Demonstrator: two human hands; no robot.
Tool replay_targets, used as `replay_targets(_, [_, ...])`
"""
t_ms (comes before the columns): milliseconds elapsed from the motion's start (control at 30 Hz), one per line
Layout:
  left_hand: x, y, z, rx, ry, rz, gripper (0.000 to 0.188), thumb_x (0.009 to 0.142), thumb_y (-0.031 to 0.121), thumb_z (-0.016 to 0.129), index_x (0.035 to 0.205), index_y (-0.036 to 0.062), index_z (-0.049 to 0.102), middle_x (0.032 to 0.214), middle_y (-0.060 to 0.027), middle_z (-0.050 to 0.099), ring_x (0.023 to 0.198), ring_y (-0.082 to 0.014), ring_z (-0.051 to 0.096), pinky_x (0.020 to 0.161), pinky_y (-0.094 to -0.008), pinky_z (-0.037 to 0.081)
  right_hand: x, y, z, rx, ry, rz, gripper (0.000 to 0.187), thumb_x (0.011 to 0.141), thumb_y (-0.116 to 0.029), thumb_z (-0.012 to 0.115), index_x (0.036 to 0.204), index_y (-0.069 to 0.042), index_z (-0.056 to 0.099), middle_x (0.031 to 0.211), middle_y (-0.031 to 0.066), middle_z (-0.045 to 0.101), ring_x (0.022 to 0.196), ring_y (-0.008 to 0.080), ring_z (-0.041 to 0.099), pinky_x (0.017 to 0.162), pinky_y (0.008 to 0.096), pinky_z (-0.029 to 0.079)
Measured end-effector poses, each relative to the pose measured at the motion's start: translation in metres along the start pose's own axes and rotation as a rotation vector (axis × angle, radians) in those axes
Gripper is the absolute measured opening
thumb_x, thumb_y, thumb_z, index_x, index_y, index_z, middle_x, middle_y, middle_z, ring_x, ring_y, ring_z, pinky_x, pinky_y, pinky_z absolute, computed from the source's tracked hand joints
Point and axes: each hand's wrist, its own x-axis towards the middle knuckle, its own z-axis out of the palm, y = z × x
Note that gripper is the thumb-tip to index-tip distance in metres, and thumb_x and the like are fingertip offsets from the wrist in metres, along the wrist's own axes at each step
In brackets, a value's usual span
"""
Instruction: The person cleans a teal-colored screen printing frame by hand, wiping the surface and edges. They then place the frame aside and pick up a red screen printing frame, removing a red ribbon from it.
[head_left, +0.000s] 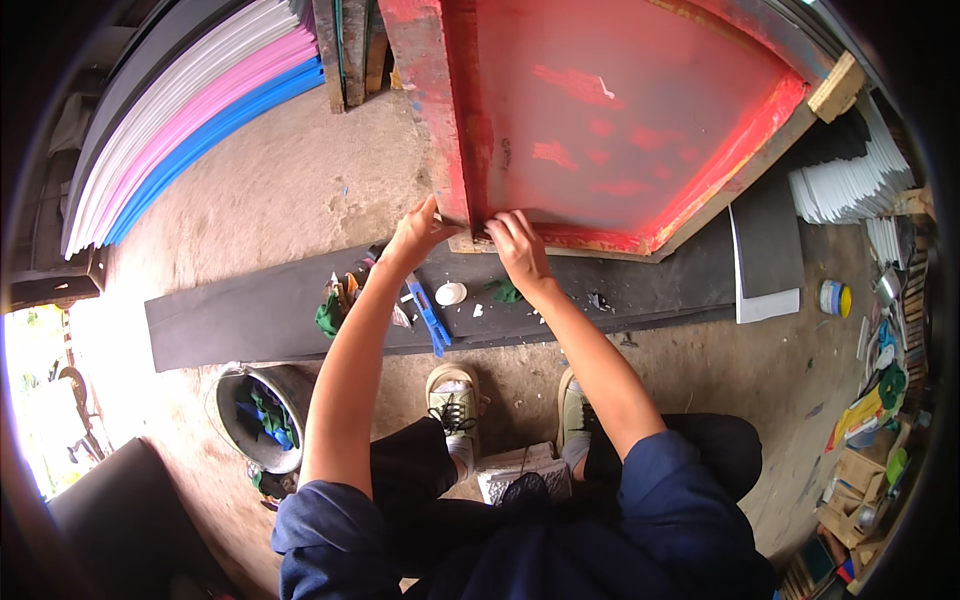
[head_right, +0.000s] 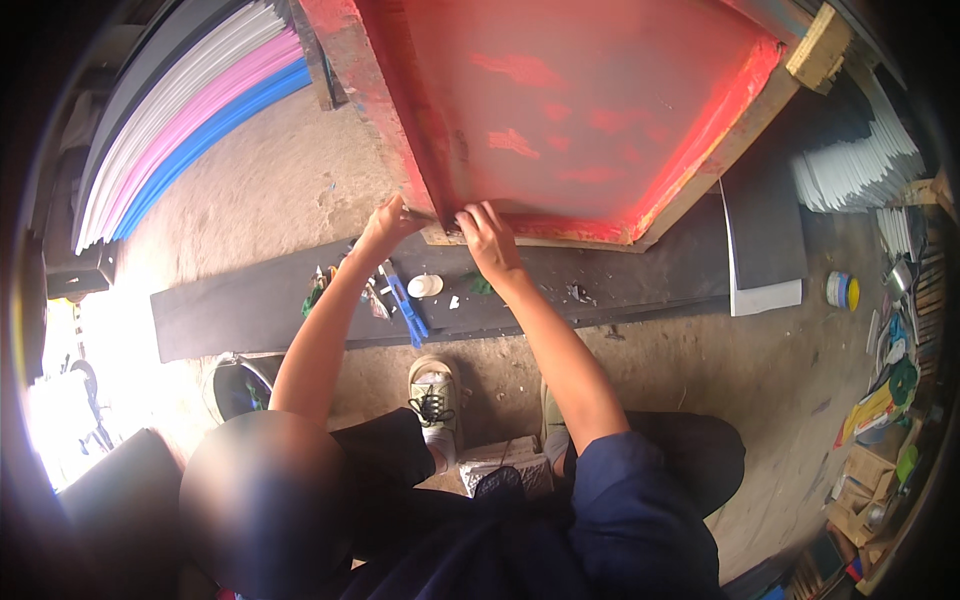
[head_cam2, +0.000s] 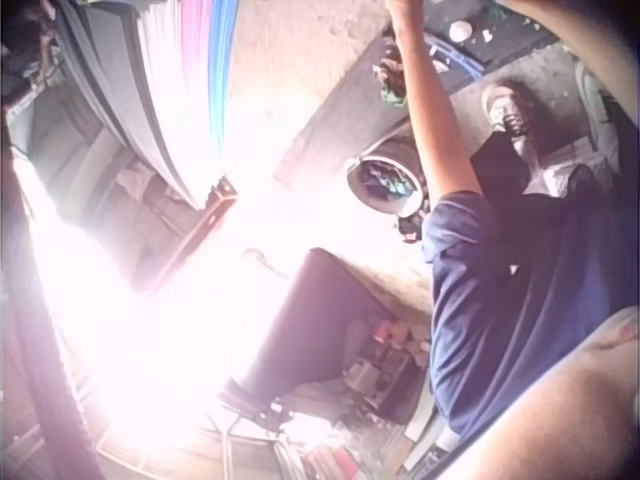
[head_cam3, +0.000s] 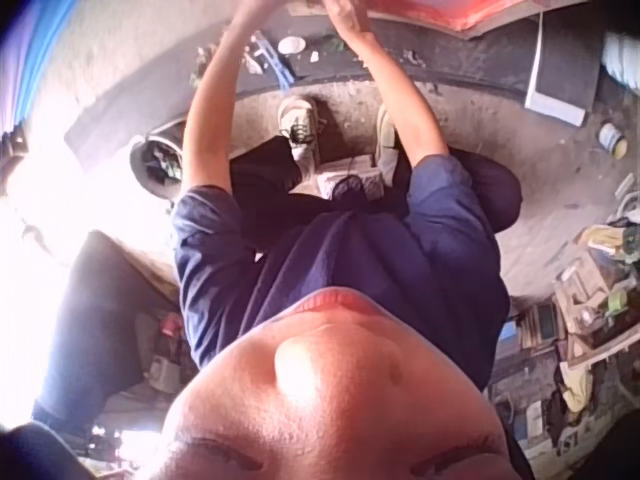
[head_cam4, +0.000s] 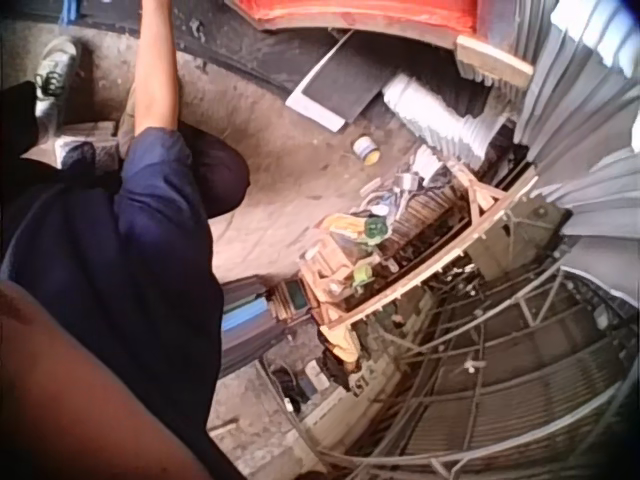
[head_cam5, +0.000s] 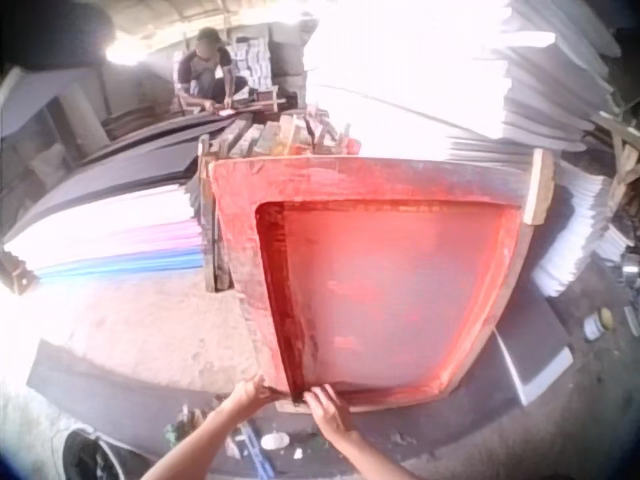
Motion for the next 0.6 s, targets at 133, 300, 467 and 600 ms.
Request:
replay_targets(133, [0.000, 0.002, -0.001, 0.010, 0.020, 0.021, 0.040, 0.070, 0.017, 0.072, 0.096, 0.0002, 0.046, 0.089, -0.0205, 0.056, 0.074, -0.0325, 0.062, 0.063, -0.0378, 0.049, -0.013, 0.005, 0.006, -0.051, -0.107, -0.133, 0.021, 0.068, -0.003, 0.054, 0.089, 0.000, 0.058, 0.091, 0.0077, 0.055, 0.092, 0.0213, 0.054, 0.073, 0.0300, 0.050])
replay_targets(300, [0.001, -0.008, 0.003, 0.012, 0.024, -0.026, 0.043, 0.068, 0.020, 0.073, 0.092, -0.0004, 0.045, 0.089, -0.0210, 0.056, 0.073, -0.0324, 0.061, 0.061, -0.0380, 0.049, -0.010, 0.018, -0.005, -0.103, -0.197, -0.237, 0.021, 0.068, -0.003, 0.055, 0.088, -0.001, 0.060, 0.089, 0.0054, 0.057, 0.093, 0.0177, 0.055, 0.071, 0.0265, 0.051])
replay_targets(467, [0.002, -0.012, 0.008, 0.064, 0.047, -0.064, 0.048, 0.068, 0.021, 0.072, 0.098, -0.0008, 0.043, 0.090, -0.0238, 0.054, 0.087, -0.0435, 0.051, 0.071, -0.0438, 0.045, -0.024, 0.046, -0.044, -0.198, -0.218, -0.290, 0.023, 0.065, 0.000, 0.056, 0.087, -0.002, 0.061, 0.089, 0.0051, 0.056, 0.094, 0.0173, 0.054, 0.072, 0.0266, 0.051])
replay_targets(600, [0.002, -0.015, 0.014, 0.144, 0.072, 0.038, 0.051, 0.069, 0.021, 0.071, 0.107, -0.0004, 0.044, 0.098, -0.0221, 0.053, 0.090, -0.0400, 0.053, 0.073, -0.0415, 0.046, -0.052, 0.082, -0.102, -0.287, -0.289, -0.117, 0.021, 0.067, 0.003, 0.054, 0.088, 0.000, 0.059, 0.086, 0.0085, 0.056, 0.087, 0.0220, 0.055, 0.072, 0.0289, 0.050])
